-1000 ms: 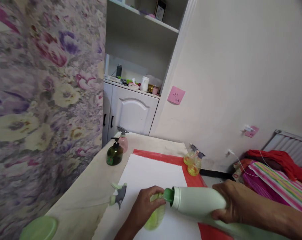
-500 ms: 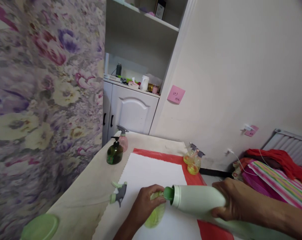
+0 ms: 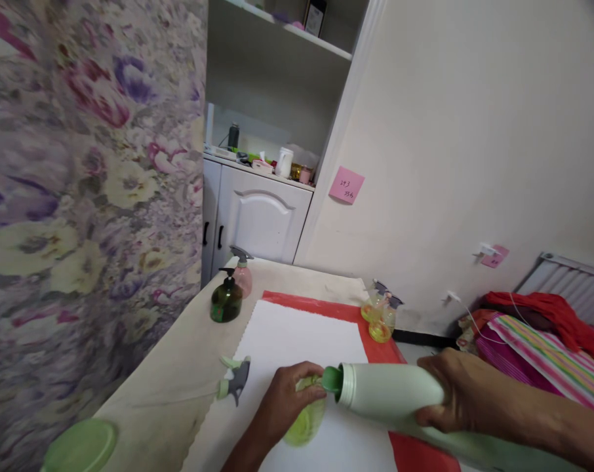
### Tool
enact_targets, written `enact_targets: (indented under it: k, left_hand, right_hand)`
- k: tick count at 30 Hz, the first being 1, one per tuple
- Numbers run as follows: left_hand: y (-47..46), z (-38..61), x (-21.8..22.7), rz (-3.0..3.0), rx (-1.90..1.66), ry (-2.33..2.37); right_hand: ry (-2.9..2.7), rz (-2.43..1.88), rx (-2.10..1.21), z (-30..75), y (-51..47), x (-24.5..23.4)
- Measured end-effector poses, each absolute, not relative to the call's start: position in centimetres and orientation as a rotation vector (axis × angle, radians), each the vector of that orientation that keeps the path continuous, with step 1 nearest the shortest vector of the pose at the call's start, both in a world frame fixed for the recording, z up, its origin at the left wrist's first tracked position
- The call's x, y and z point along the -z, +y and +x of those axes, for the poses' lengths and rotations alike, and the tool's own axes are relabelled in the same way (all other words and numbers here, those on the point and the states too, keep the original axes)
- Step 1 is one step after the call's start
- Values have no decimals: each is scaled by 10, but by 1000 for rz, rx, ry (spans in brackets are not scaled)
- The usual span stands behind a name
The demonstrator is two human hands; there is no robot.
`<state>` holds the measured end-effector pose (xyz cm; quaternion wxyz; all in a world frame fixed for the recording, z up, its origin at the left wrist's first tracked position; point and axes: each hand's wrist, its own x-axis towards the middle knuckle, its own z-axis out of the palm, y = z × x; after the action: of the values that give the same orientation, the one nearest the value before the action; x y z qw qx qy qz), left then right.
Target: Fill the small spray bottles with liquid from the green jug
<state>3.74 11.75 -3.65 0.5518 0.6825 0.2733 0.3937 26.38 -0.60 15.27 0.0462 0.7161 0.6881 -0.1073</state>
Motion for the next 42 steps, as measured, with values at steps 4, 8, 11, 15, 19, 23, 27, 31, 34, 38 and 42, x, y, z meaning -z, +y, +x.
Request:
enact_targets:
  k: [4, 8, 11, 15, 19, 23, 27, 31, 34, 38, 42]
  left_hand:
    - [118, 37, 36, 1619, -930, 652]
    - [117, 37, 35, 1607, -928, 657]
    - [117, 38, 36, 1599, -923, 652]
    - [117, 38, 37, 1606, -922, 655]
    - [117, 39, 37, 1618, -928, 650]
    - [117, 38, 36, 1619, -927, 652]
    - [117, 38, 36, 1627, -931, 657]
    - [118, 38, 36, 1635, -928, 663]
    - [117, 38, 37, 1637, -921, 678]
    - [117, 37, 38, 1635, -916, 676]
    - [117, 37, 38, 1644, -921, 681]
  right_hand:
    - [2137, 2156, 311, 267, -5, -150]
    - [2125, 2169, 320, 267, -6, -149]
    - [2097, 2180, 332, 267, -6, -149]
    - [2129, 2184, 345, 271, -6, -147]
    - [2138, 2176, 331, 273, -5, -147]
    - [2145, 2164, 321, 272, -5, -148]
    - [2142, 2152, 332, 271, -6, -149]
    - [2138, 2160, 355, 270, -6, -151]
    - [2115, 2174, 338, 269, -5, -152]
    - [2097, 2173, 333, 267, -5, -153]
    - [2100, 2175, 353, 265, -6, -155]
